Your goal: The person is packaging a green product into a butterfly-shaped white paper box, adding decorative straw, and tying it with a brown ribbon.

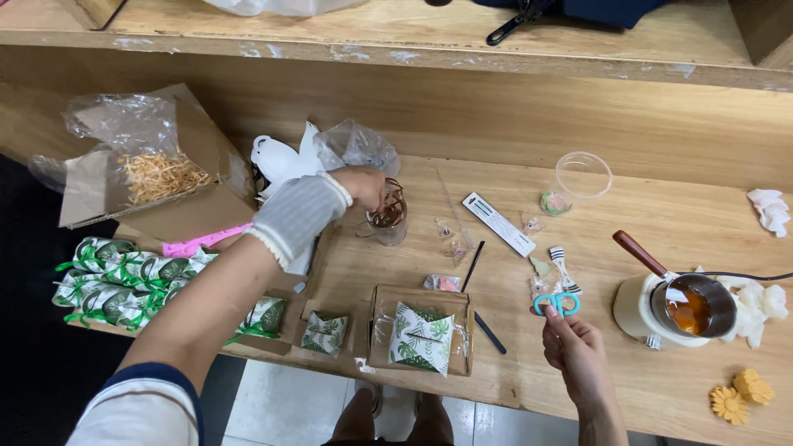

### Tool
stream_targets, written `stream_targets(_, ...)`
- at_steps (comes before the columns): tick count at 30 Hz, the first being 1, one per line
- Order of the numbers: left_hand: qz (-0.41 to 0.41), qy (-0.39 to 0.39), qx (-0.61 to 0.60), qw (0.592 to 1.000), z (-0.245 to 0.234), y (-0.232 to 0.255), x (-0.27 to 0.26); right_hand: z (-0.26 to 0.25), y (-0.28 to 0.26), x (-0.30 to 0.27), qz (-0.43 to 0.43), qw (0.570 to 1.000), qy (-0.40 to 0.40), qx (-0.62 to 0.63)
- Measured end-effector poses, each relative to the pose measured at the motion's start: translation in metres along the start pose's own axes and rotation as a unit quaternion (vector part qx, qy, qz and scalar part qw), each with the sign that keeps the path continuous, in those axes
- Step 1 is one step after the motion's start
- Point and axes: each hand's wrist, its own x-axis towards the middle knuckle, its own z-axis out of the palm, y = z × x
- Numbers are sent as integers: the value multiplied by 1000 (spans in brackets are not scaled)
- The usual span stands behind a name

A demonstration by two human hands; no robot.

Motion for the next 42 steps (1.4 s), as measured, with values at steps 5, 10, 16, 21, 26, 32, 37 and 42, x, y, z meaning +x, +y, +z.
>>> stream_targets(5, 53, 218, 40, 974, 35, -34, -21, -13, 9, -1, -15, 1000, -1, 0)
stream_targets(10, 156, 240, 90, 954, 106, -49, -50, -12, 11, -14, -15, 1000, -1, 11)
stream_targets(16, 238, 360, 6, 902, 126, -52, -6, -10, 25, -22, 0, 999, 41, -25)
stream_targets(21, 141, 370, -183, 900, 120, -37, -60, -53, 109, 31, -7, 966, 128, -224)
stream_targets(26, 127, 394, -401, 817, 176, -40, -123, -53, 137, 53, -86, 861, 133, -484)
stream_targets(32, 95, 385, -514, 761, 223, -39, -166, -44, 130, 54, -222, 817, 131, -516)
stream_targets(37, 95, 391, -510, 760, 222, -38, -186, -32, 110, 34, -316, 768, 183, -525)
stream_targets(42, 123, 390, -533, 741, 230, -37, -195, -18, 85, 14, -264, 798, 214, -499)
